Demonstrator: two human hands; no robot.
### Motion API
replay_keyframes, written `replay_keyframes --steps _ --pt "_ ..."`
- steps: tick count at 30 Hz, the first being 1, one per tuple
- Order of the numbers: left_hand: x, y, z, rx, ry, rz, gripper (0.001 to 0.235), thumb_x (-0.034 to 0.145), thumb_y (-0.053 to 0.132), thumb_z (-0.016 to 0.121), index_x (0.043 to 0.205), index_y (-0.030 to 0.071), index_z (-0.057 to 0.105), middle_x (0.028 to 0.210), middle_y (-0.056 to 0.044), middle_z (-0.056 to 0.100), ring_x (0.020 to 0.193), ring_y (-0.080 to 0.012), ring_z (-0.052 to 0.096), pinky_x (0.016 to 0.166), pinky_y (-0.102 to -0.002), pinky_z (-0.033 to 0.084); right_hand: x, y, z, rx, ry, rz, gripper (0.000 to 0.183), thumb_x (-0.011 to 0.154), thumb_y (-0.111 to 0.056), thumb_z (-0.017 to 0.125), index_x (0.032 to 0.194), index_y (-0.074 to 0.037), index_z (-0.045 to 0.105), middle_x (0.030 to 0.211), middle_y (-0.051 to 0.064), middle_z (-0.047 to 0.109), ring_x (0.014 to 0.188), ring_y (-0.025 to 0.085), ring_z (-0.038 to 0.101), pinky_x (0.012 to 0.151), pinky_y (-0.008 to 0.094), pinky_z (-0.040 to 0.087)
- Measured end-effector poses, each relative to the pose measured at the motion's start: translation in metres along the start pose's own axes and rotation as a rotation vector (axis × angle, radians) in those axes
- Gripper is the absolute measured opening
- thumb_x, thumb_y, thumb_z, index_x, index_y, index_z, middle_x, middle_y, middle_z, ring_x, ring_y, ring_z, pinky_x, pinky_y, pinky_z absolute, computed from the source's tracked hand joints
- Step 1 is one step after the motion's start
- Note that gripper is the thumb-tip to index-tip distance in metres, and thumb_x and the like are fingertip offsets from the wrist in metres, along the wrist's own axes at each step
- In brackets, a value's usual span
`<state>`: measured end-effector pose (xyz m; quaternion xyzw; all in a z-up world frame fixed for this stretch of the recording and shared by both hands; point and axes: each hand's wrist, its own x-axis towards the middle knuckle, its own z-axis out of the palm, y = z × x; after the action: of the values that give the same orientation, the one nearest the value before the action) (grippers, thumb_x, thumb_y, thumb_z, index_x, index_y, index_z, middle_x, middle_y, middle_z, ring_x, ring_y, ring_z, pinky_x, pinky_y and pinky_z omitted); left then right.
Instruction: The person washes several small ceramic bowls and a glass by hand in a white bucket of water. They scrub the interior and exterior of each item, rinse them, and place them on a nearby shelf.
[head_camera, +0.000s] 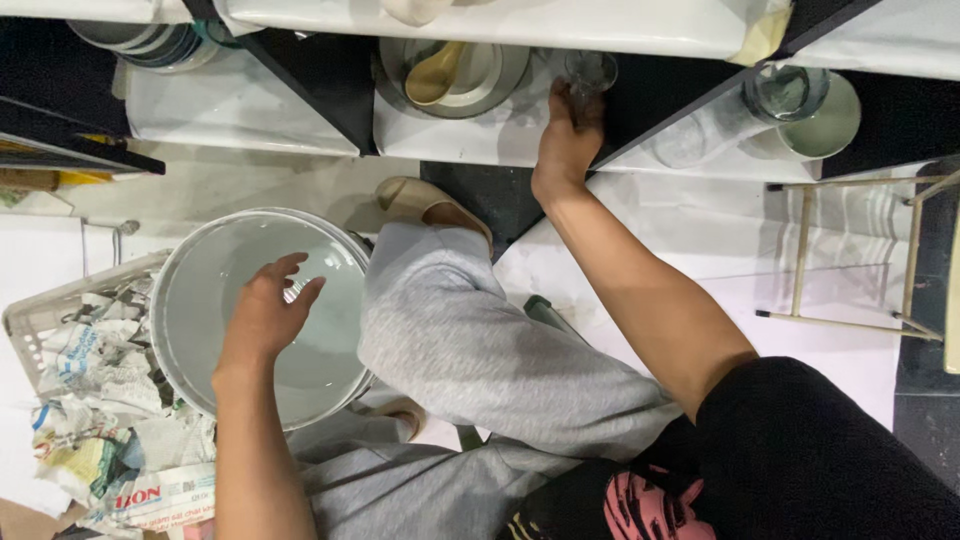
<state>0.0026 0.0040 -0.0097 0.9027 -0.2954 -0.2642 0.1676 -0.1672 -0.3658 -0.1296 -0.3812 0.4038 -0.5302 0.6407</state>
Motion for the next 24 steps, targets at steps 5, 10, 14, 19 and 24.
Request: replay_keyframes --steps 5,10,14,19,24 --pt "0.005 -0.002 0.002 0.002 -0.181 -0.188 0.054 0.092 0.037 0.07 0.141 0.015 0.062 0.113 -0.016 0.077 0.102 -0.032 0.074 0.09 -0.045 0.058 -0.025 -0.017 -0.003 -0.079 -0.03 0.038 0.064 0.1 -0.008 0.069 0.154 0.0 0.036 0.147 0.012 0.054 0.131 0.019 0.056 0.113 0.031 0.042" --pt "0.0 -0.002 0.0 0.056 -0.221 -0.21 0.059 0.091 0.041 0.069 0.144 0.018 0.059 0.114 -0.017 0.075 0.103 -0.0329 0.072 0.09 -0.046 0.057 -0.054 -0.014 -0.018 -0.135 -0.012 0.035 0.064 0.1 -0.011 0.069 0.152 0.005 0.035 0.146 0.017 0.056 0.129 0.022 0.059 0.113 0.033 0.045" --pt "-0.001 -0.006 -0.004 0.061 -0.238 -0.243 0.061 0.093 0.042 0.067 0.147 0.018 0.054 0.116 -0.017 0.074 0.103 -0.0339 0.073 0.09 -0.046 0.057 -0.044 -0.002 -0.027 -0.143 -0.098 0.033 0.057 0.099 -0.011 0.066 0.149 0.009 0.045 0.14 0.019 0.059 0.121 0.022 0.061 0.109 0.034 0.049" --pt "-0.009 -0.015 -0.002 0.053 -0.242 -0.197 0.062 0.092 0.043 0.068 0.147 0.018 0.054 0.119 -0.018 0.073 0.11 -0.0348 0.069 0.094 -0.046 0.054 -0.014 0.011 -0.041 -0.231 -0.086 0.052 0.053 0.099 -0.008 0.068 0.145 0.009 0.049 0.137 0.015 0.063 0.121 0.019 0.063 0.108 0.029 0.046" --pt "-0.009 -0.032 0.0 0.038 -0.242 -0.255 0.066 0.091 0.043 0.069 0.149 0.017 0.052 0.122 -0.017 0.073 0.116 -0.0345 0.068 0.098 -0.046 0.053 -0.019 0.014 -0.036 -0.204 -0.003 0.093 0.04 0.091 0.001 0.069 0.13 0.012 0.064 0.122 0.014 0.068 0.107 0.021 0.064 0.097 0.031 0.052"
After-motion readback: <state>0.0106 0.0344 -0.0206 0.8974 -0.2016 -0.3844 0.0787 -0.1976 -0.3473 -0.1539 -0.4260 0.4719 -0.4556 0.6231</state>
